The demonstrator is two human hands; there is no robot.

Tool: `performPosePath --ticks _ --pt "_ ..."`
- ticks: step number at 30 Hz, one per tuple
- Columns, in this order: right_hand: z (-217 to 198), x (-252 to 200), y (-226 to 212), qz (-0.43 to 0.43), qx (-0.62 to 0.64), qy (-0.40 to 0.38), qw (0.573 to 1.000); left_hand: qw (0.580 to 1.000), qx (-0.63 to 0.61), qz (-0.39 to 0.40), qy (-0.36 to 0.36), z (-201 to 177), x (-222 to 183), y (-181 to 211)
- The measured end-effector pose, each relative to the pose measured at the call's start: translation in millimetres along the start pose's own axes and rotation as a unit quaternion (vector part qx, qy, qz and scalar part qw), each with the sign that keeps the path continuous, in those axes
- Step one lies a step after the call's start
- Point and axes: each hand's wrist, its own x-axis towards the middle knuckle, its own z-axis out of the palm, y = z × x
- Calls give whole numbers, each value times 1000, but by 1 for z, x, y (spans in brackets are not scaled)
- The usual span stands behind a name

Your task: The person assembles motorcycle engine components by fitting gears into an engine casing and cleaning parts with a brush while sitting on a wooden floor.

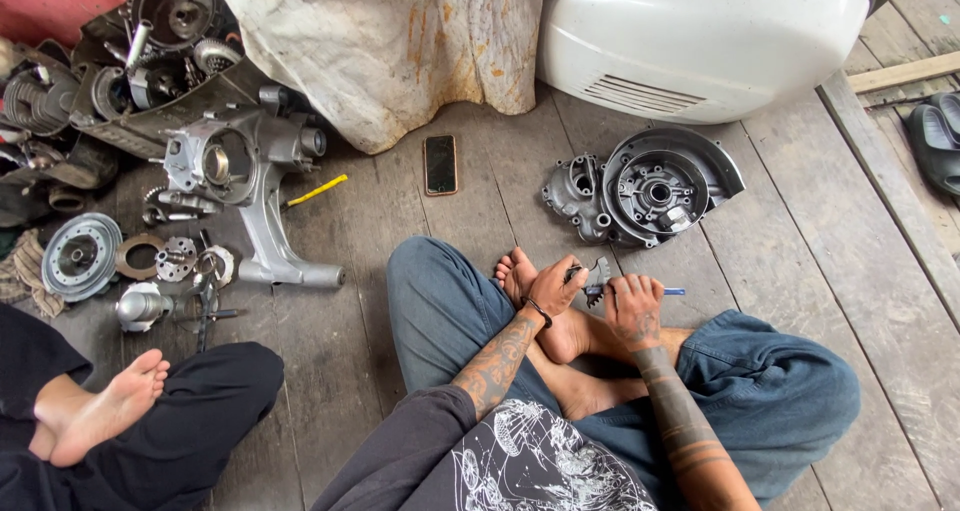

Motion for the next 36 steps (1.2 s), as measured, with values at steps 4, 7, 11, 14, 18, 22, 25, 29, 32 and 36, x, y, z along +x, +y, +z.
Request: performPosePath --ticks 4,7,11,14,18,22,25,29,32,36 --pt "-13 11 -1 32 -17 36 999 1000 8 -4 -4 1 2 -3" --pt "-18 9 -16 -32 -1 0 999 1000 7 -8 -5 1 1 -2" --pt "-14 9 -5 36 -28 41 998 1000 13 -4 -3 2 0 -2" --pt "-11 8 -7 -2 2 13 1000 1000 5 5 2 0 1 -3" --pt "-15 11 -5 26 -14 31 999 1000 8 11 4 2 0 -2" --pt "-20 10 -16 -20 3 10 1000 1000 0 21 5 3 0 -3" --pt "-17 13 -7 46 -11 29 998 1000 15 17 -3 3 2 -6" --pt "-19 13 -8 20 12 26 999 1000 9 21 3 4 2 -11" --pt "-18 12 -11 -22 1 7 1000 1000 8 16 -3 5 3 -11" --pt "-10 7 -5 14 -3 26 1000 1000 8 19 -1 4 1 -9"
